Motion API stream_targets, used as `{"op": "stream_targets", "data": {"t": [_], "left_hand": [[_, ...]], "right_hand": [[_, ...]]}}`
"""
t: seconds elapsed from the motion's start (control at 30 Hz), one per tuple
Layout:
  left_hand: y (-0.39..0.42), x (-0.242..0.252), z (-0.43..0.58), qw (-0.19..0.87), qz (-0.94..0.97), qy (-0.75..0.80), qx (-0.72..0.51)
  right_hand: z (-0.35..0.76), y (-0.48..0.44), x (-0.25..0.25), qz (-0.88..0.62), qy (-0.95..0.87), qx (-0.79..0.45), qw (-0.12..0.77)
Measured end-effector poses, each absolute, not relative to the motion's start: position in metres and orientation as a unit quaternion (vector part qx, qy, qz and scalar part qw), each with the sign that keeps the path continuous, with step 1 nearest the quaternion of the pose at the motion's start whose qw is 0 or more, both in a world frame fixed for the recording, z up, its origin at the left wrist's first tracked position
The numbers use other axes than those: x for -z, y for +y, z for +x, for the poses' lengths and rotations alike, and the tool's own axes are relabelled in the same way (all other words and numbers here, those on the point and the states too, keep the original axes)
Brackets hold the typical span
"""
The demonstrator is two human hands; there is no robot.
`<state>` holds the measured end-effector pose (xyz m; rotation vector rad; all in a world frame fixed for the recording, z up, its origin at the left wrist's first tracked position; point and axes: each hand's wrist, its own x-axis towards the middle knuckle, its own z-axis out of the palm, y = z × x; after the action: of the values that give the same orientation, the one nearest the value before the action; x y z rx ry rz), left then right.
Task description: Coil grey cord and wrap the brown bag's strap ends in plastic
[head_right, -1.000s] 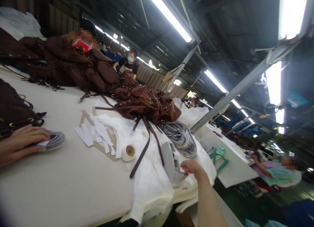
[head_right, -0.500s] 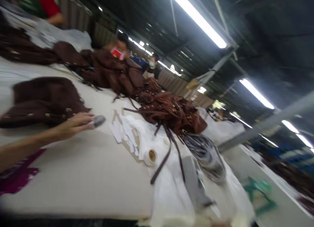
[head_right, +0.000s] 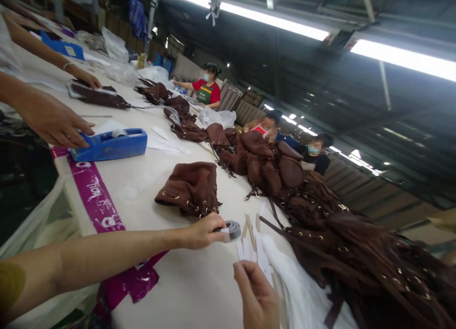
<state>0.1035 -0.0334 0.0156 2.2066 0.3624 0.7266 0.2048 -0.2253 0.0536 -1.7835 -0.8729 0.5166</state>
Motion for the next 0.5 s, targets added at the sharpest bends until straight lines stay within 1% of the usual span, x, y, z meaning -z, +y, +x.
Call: {"op": "stream_targets", "data": {"t": [0.07,0.17,0.37,0.5], "left_hand": [[-0.032,-0.018,0.103,0.382,0.865,0.144,-0.291],[-0.031,-0.021,0.102,0.382,0.865,0.14,-0.294],[-0.031,-0.022,0.103,0.396,0.864,0.137,-0.279],[-0.03,-0.021,0.104,0.396,0.866,0.136,-0.273]], "right_hand": [[0.199,-0.197,-0.056,-0.74,-0.381,-0.212,0.513],[0.2,-0.173,-0.046,-0.746,-0.389,-0.19,0.506],[0.214,-0.167,-0.027,-0.757,-0.392,-0.153,0.5],[0.216,-0.168,-0.026,-0.754,-0.414,-0.167,0.481]]}}
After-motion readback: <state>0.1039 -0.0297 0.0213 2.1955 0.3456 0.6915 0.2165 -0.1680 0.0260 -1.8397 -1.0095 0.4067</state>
